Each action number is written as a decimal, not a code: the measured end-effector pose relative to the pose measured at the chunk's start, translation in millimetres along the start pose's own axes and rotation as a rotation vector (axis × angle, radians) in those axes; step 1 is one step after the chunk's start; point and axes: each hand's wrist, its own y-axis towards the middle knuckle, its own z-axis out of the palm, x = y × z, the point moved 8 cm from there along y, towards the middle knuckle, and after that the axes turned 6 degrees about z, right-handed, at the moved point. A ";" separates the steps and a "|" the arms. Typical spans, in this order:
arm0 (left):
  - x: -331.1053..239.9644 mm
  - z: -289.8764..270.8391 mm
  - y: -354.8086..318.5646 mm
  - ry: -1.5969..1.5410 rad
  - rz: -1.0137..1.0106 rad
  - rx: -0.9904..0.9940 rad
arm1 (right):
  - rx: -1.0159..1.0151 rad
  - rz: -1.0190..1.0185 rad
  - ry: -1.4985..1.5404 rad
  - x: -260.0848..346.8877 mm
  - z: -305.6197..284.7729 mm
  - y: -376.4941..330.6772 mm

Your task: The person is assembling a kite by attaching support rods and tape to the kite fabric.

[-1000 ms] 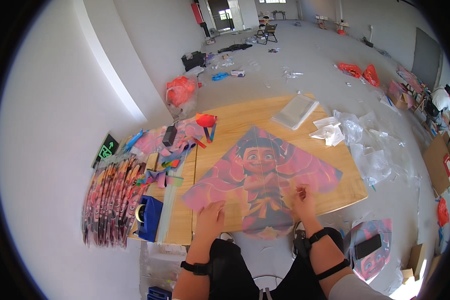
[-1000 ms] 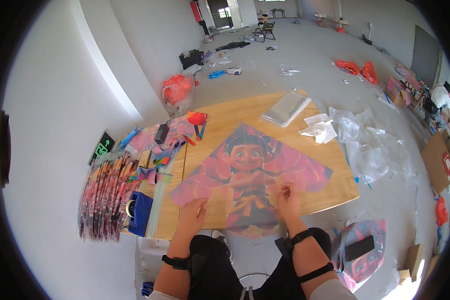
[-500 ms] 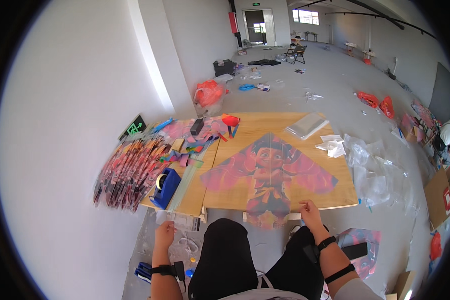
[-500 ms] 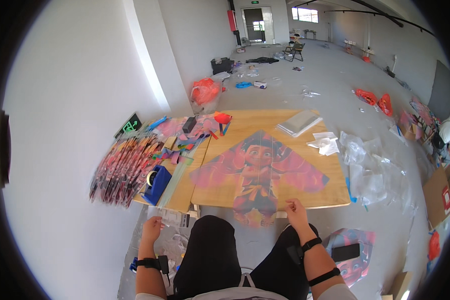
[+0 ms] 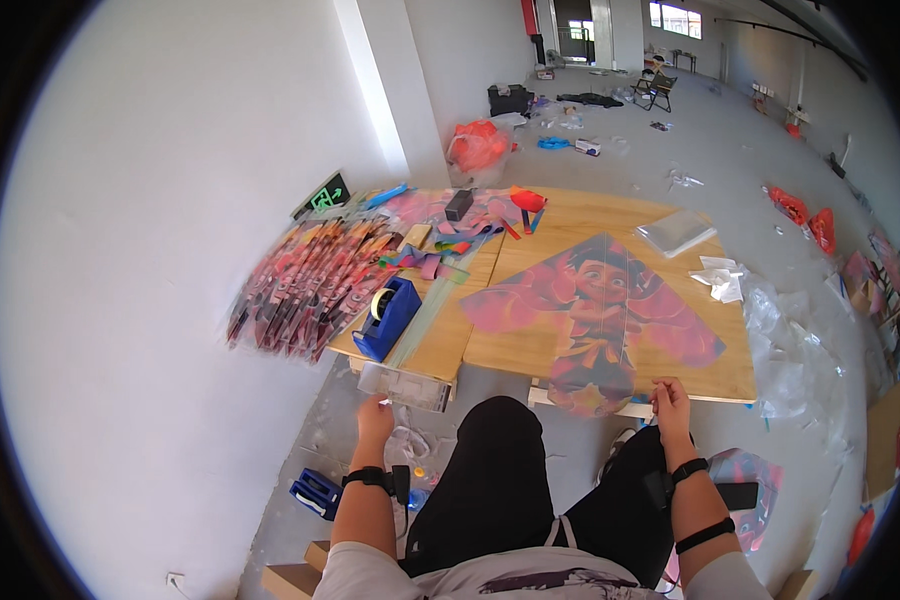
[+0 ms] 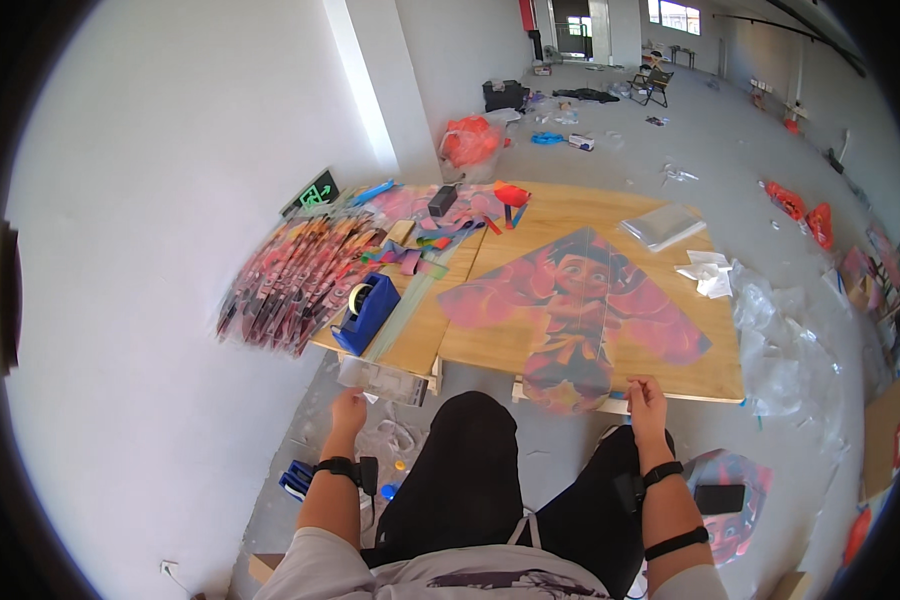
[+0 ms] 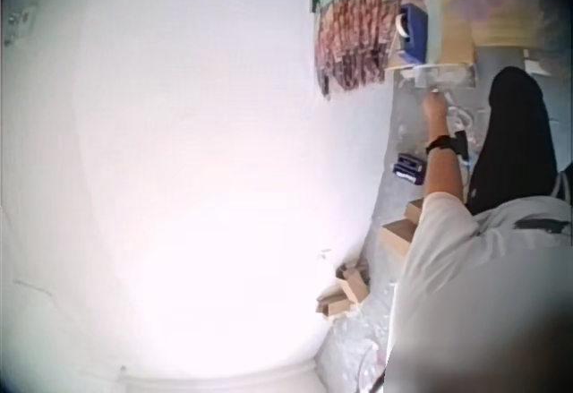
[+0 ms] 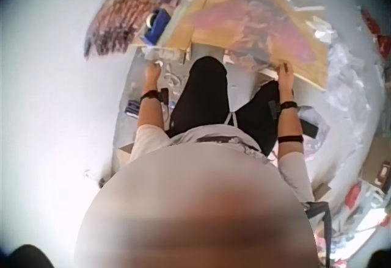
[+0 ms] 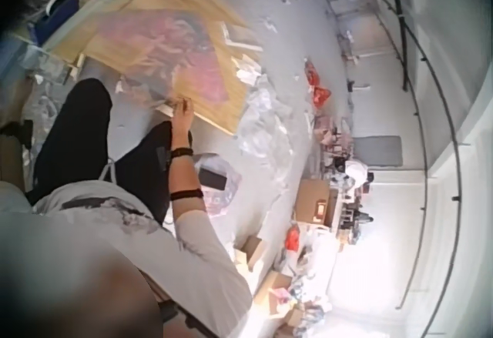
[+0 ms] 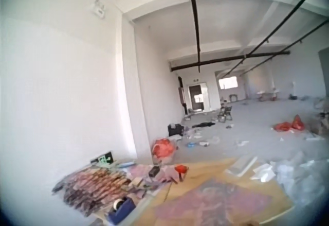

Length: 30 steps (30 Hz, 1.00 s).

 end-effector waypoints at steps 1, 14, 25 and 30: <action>-0.4 0.5 2.5 -0.039 -0.013 0.013 | -0.020 0.014 0.052 -1.8 -1.3 1.8; -19.3 -68.8 151.1 0.053 0.164 -0.324 | -0.184 0.029 0.110 -6.0 -10.4 -5.5; 59.1 19.9 233.7 -0.144 -0.124 0.299 | -0.246 0.066 -0.029 -15.9 -3.4 -5.4; 59.8 13.9 237.2 -0.306 -0.203 0.280 | -0.237 0.063 -0.072 -16.6 12.8 -5.2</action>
